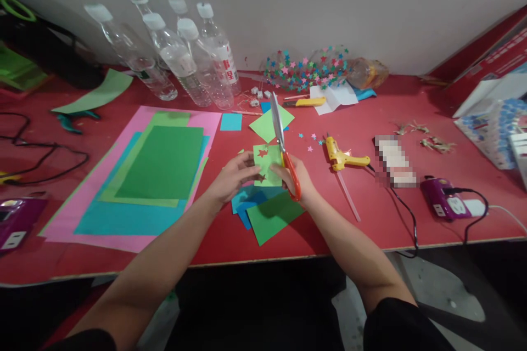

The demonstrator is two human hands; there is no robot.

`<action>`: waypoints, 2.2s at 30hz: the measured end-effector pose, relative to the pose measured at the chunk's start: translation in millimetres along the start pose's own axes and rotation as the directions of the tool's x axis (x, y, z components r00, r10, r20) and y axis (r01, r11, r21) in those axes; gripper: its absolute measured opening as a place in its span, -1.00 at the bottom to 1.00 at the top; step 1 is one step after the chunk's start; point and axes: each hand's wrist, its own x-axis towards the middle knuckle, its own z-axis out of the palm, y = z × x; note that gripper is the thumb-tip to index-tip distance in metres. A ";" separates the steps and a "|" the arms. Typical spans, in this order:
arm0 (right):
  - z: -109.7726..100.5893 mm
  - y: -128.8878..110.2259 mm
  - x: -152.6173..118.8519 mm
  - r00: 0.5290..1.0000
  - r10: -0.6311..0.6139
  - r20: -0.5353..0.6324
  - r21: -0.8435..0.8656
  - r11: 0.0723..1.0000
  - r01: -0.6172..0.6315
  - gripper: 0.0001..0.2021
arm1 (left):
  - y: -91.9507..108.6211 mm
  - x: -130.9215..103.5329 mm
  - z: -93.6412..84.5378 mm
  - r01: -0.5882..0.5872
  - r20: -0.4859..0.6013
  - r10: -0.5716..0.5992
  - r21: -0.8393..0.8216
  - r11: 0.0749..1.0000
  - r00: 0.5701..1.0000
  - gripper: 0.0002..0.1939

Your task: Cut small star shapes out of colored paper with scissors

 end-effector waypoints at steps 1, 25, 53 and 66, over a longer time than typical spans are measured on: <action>1.1 -2.5 -1.7 1.000 -0.012 -0.002 -0.011 1.000 0.012 -0.73 | 0.0 0.5 -0.9 -0.005 0.003 0.004 0.009 1.000 1.000 -0.66; -3.5 -7.5 1.8 0.992 -0.080 -0.099 0.248 0.963 0.102 -0.76 | 4.5 -9.5 6.4 0.024 0.186 -0.019 -0.025 0.999 0.982 -0.66; -6.1 0.9 -0.7 0.983 -0.068 0.169 0.110 0.993 0.049 -0.81 | 12.8 -6.6 -0.6 0.071 0.062 -0.067 -0.064 0.995 0.996 -0.71; -4.0 -13.0 -8.8 0.986 -0.055 0.155 -0.024 0.998 0.060 -0.81 | 9.9 -8.0 2.3 0.150 0.080 -0.145 -0.053 0.987 0.986 -0.81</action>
